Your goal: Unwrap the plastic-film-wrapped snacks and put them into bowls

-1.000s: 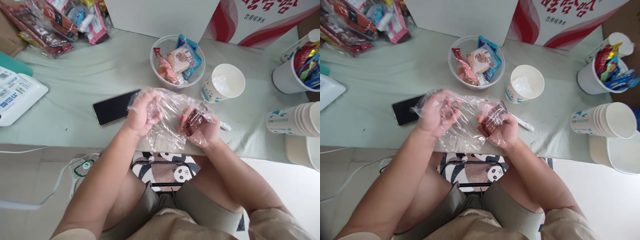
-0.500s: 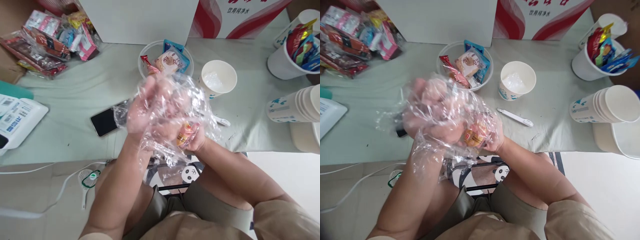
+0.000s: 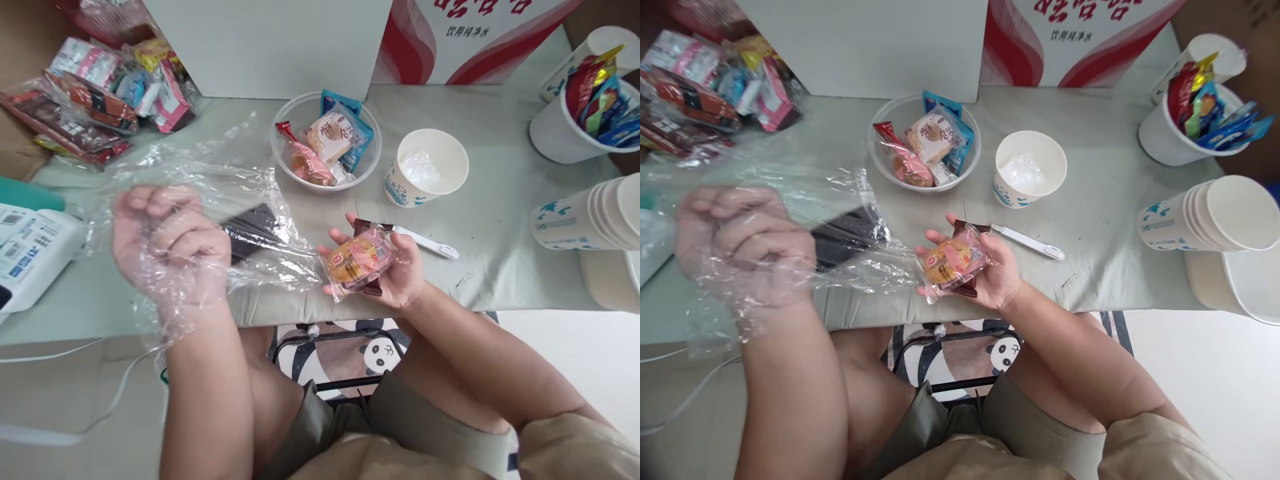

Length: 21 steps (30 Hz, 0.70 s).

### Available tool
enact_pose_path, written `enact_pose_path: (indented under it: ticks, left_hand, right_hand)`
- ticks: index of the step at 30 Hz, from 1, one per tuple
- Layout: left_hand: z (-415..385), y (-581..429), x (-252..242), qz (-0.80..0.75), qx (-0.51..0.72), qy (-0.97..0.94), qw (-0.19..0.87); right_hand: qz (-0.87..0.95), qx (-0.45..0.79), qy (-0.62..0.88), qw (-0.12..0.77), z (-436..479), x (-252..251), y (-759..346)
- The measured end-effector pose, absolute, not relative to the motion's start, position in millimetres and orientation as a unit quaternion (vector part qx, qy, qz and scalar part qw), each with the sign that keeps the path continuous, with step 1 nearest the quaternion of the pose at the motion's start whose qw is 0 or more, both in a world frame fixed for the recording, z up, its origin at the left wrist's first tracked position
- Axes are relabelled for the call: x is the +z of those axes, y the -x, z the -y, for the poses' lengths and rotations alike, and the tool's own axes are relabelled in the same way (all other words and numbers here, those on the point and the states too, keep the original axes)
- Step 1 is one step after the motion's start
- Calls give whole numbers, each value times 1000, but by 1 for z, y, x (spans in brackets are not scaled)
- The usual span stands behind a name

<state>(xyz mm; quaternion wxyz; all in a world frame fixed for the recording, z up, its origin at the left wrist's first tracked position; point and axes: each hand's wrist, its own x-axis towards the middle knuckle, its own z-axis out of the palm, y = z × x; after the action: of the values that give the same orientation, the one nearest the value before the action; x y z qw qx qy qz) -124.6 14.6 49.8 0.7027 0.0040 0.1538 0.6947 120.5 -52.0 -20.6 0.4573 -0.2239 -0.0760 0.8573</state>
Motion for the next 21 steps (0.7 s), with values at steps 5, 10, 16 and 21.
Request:
enact_pose_path:
  ticks: [5, 10, 16, 21]
  left_hand:
    - [-9, 142, 34, -213, 682, 17, 700]
    - [-8, 139, 34, -270, 622, 14, 735]
    - [-6, 130, 37, -285, 595, 29, 751]
    - [-3, 130, 38, -273, 579, 35, 768]
  right_hand:
    - [123, 824, 231, 502, 53, -13, -131]
    - [305, 630, 369, 611, 41, 26, -136]
    - [565, 298, 483, 599, -37, 55, -118]
    - [733, 174, 515, 409, -81, 35, -123]
